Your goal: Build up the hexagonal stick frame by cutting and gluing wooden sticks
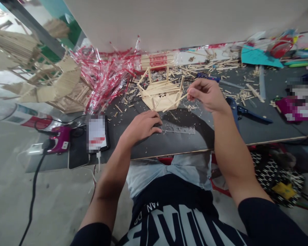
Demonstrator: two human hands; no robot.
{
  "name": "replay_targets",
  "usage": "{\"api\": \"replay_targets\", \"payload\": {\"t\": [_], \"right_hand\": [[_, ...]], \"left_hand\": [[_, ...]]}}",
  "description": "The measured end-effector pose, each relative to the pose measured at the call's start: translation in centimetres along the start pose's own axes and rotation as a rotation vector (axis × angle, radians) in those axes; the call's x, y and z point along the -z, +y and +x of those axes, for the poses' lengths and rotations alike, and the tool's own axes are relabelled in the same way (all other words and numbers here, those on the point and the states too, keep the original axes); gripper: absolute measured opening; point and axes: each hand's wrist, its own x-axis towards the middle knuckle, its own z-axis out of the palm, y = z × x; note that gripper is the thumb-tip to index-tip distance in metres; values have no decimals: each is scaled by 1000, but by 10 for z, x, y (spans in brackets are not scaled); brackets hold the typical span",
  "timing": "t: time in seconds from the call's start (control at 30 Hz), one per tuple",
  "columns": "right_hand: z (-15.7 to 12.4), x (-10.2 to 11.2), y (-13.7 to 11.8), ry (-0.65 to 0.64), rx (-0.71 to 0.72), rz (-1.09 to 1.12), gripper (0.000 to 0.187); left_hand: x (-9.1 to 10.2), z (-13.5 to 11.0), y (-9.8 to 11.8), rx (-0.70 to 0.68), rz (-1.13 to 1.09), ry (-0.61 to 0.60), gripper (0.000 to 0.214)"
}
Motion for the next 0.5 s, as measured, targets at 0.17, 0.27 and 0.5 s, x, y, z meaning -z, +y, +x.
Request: {"api": "replay_targets", "payload": {"t": [0.17, 0.27, 0.5], "right_hand": [[-4, 0, -7, -75, -9, -27, 51], [-5, 3, -9, -133, -37, -93, 38], [-6, 1, -11, -175, -37, -118, 32]], "left_hand": [[-3, 0, -3, 69, -40, -23, 27], [-5, 1, -4, 136, -111, -25, 29], [0, 0, -3, 113, -126, -69, 16]]}}
